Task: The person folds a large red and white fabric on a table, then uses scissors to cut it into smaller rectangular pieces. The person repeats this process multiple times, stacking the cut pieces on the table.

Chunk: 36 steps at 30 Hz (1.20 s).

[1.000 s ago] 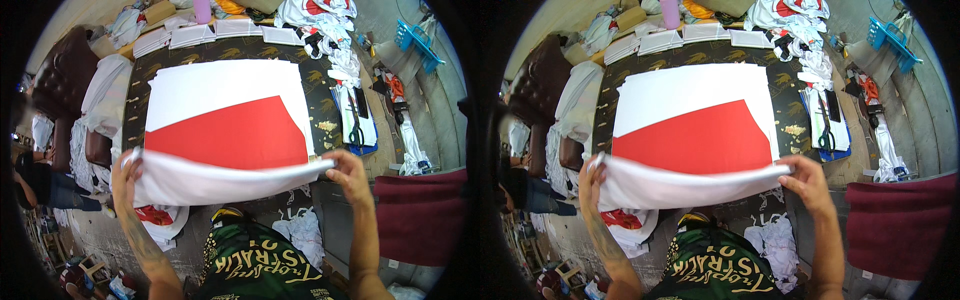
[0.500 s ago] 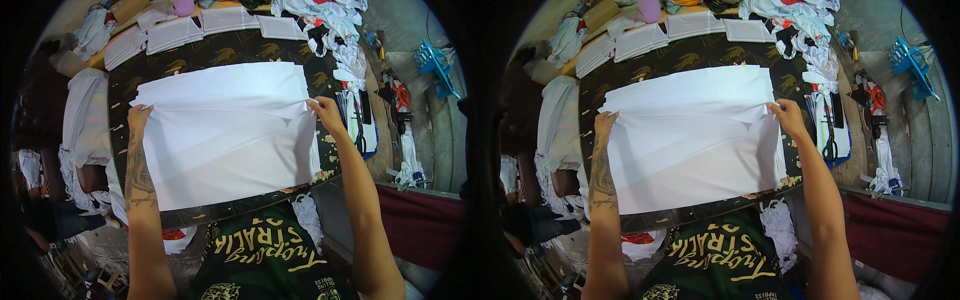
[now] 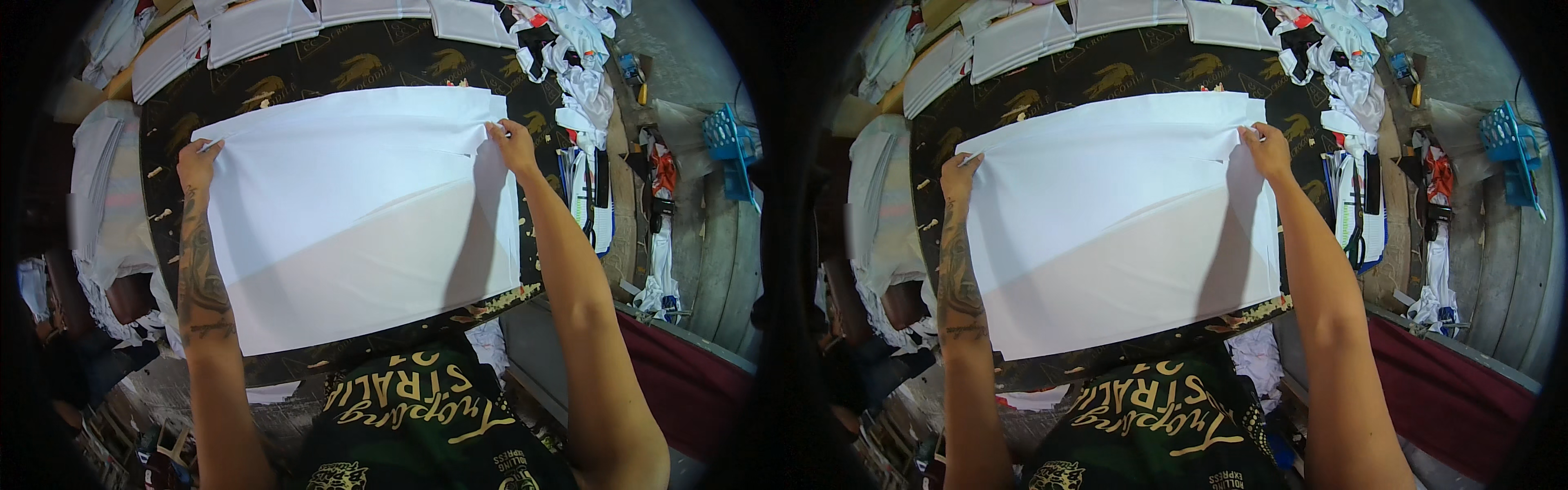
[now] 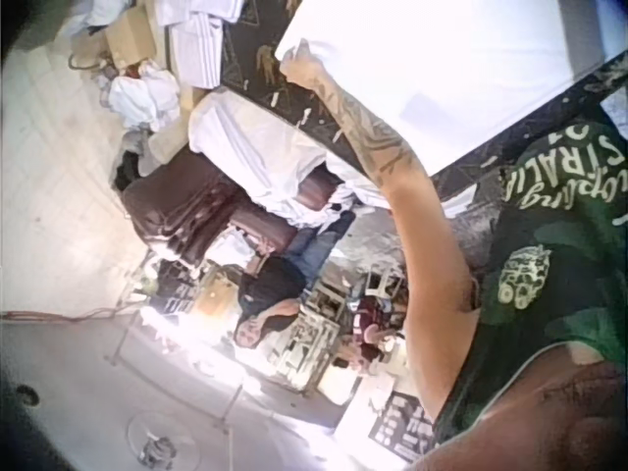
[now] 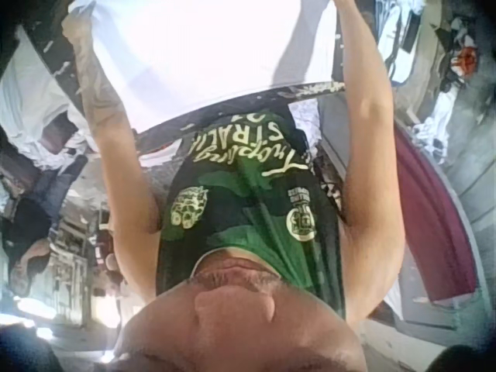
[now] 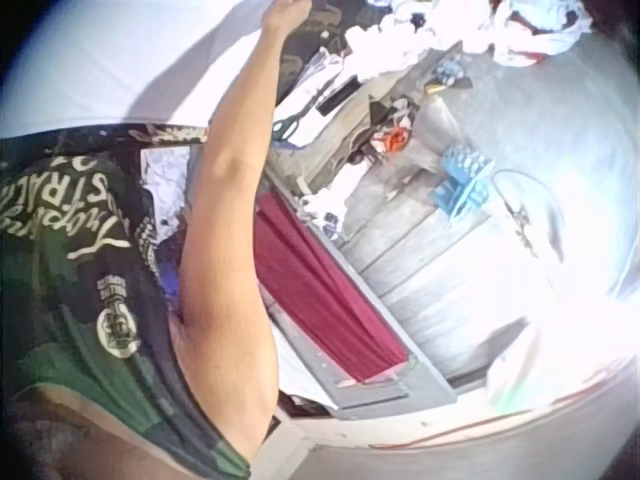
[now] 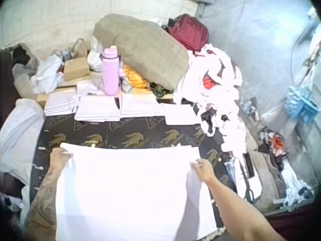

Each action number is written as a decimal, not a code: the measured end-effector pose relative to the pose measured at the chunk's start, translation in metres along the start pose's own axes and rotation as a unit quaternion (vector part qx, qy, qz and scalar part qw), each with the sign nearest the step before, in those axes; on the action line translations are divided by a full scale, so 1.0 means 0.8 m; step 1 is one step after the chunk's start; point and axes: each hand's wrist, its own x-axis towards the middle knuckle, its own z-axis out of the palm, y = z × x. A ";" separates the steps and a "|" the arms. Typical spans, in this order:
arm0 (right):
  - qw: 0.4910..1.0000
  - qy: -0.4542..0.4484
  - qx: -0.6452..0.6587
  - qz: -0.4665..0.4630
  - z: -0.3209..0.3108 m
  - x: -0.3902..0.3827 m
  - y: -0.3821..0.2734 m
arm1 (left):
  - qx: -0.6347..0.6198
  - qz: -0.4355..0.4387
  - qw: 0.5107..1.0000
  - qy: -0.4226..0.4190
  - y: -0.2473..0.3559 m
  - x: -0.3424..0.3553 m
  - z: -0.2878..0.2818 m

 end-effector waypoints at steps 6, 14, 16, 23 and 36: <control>0.967 0.139 -0.095 -0.191 -0.019 -0.073 0.016 | -0.012 0.133 0.991 0.026 0.057 -0.142 0.039; 0.987 -0.110 -0.090 0.074 -0.061 -0.338 0.109 | 0.024 0.393 0.913 -0.111 0.228 -0.294 0.192; 0.985 -0.083 -0.118 0.094 -0.055 -0.363 0.116 | 0.037 0.395 0.913 -0.100 0.258 -0.298 0.209; 0.996 -0.015 0.093 -0.013 -0.045 -0.355 0.144 | 0.016 0.331 0.942 0.046 0.126 -0.429 0.171; 0.960 -0.140 0.211 0.121 -0.050 -0.345 0.186 | 0.053 -0.047 0.983 0.169 -0.274 -0.435 -0.059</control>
